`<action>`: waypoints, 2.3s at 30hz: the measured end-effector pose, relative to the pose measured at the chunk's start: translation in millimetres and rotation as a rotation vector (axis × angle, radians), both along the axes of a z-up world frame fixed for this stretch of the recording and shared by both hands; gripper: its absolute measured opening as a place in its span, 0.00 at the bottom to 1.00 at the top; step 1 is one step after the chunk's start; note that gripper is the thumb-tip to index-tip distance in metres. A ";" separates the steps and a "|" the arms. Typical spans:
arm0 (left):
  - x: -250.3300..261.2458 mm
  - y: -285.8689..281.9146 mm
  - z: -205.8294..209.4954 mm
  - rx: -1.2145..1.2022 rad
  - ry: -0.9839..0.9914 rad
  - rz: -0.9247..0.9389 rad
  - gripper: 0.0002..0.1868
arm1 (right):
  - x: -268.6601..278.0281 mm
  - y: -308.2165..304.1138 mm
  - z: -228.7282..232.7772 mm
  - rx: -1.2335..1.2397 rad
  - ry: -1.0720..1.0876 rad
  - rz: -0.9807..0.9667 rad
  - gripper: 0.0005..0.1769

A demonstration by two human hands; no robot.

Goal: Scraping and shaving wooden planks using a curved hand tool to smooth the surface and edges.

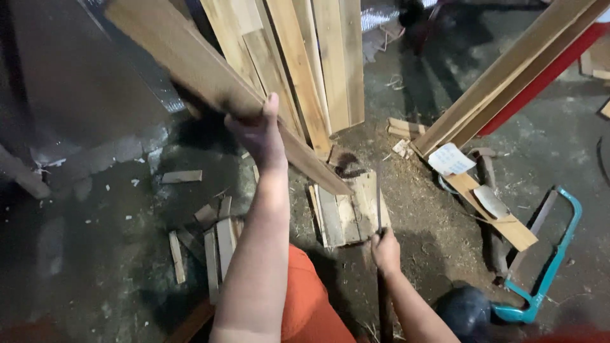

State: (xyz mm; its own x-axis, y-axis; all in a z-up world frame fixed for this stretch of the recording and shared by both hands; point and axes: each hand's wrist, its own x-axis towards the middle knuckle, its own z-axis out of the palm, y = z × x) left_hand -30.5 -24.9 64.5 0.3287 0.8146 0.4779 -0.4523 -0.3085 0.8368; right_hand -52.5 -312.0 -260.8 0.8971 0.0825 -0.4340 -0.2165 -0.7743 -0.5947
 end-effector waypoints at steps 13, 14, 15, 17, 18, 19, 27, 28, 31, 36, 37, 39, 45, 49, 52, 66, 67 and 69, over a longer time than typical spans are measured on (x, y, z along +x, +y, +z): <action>2.8 -30.6 -52.4 -0.309 0.273 0.285 0.53 | -3.6 96.1 76.0 0.018 -0.436 0.327 0.15; -1.6 -33.7 -51.2 -0.296 0.290 0.291 0.49 | -3.2 98.8 68.7 -0.002 -0.492 0.340 0.17; -9.1 -37.5 -41.7 -0.293 0.291 0.287 0.49 | -0.9 99.3 69.6 -0.001 -0.492 0.336 0.17; -23.8 -45.8 -25.0 -0.406 0.207 0.083 0.30 | 3.2 98.4 70.0 0.007 -0.472 0.324 0.12; -26.1 -47.7 -22.7 -0.408 0.211 0.079 0.30 | -0.5 98.2 73.6 0.004 -0.469 0.320 0.12; -28.2 -49.2 -18.5 -0.377 0.275 0.054 0.25 | -2.6 98.7 78.8 0.018 -0.437 0.325 0.12; -17.8 -17.3 -40.3 -0.642 0.478 0.013 0.37 | -15.3 96.2 95.7 -0.092 -0.466 0.341 0.15; -21.2 -37.3 -7.6 -0.699 0.422 0.004 0.39 | -17.6 93.0 93.0 -0.139 -0.586 0.330 0.13; -32.5 -60.1 17.2 -0.756 0.327 -0.018 0.40 | -23.1 86.6 96.6 -0.221 -0.784 0.324 0.11; -39.7 -77.6 20.9 -0.682 0.307 0.003 0.35 | -32.3 89.4 119.8 -0.293 -0.879 0.300 0.09; -40.2 -77.9 18.8 -0.645 0.314 -0.009 0.33 | -32.7 89.0 128.9 -0.297 -0.877 0.304 0.09; -42.4 -85.9 23.8 -0.607 0.322 -0.025 0.32 | -30.9 87.2 131.4 -0.302 -0.873 0.305 0.09; -43.5 -92.0 20.5 -0.624 0.192 0.046 0.30 | -18.1 80.7 105.4 -0.245 -0.751 0.333 0.09; -54.4 -80.4 2.6 -0.472 0.127 -0.103 0.26 | -14.6 85.4 108.6 -0.114 -0.594 0.304 0.11; -57.2 -70.9 -13.8 -0.370 0.064 -0.291 0.27 | -11.1 83.5 98.9 -0.132 -0.628 0.308 0.11; -56.5 -85.0 -7.1 -0.251 -0.031 -0.306 0.27 | -9.3 76.8 89.5 -0.259 -0.780 0.292 0.09; -56.6 -86.5 -8.2 -0.254 -0.022 -0.317 0.28 | -13.9 78.3 101.7 -0.269 -0.776 0.290 0.09; -55.4 -89.8 -9.4 -0.264 -0.006 -0.325 0.29 | -15.8 78.9 107.1 -0.282 -0.764 0.294 0.09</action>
State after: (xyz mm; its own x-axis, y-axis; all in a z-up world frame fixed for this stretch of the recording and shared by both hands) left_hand -85.9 -114.8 55.2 0.5865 0.7639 0.2692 -0.4958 0.0758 0.8651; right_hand -68.2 -233.0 -153.6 0.9104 0.3372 0.2396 0.3964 -0.8767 -0.2725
